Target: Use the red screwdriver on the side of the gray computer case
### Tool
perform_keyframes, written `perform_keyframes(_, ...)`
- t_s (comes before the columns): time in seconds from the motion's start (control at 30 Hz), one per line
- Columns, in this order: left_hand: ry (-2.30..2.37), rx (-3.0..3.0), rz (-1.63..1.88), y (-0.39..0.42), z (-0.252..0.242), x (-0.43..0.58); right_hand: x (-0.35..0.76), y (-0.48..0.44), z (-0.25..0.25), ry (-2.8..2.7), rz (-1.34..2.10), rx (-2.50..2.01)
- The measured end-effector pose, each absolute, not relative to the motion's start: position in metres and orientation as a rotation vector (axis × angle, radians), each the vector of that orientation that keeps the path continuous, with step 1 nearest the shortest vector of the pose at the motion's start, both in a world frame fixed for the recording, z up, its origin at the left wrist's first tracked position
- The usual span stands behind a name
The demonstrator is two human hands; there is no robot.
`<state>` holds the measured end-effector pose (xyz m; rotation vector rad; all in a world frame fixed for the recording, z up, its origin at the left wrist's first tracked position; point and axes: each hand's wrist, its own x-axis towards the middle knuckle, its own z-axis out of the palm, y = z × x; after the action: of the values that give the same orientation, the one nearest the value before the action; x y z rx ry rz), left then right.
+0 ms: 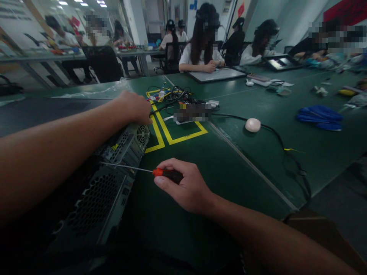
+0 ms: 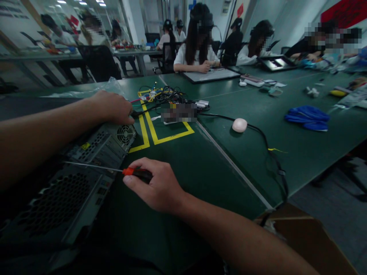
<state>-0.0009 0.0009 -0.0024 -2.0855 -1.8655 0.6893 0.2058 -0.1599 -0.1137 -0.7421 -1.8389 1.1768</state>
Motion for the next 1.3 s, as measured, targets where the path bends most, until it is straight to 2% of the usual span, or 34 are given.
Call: perform_keyframes(1.3,-1.845,-2.107,0.666,-0.0009,-0.0014,-0.0024,0.2059,-0.1614,-0.1114,-1.864,1.208,-0.747)
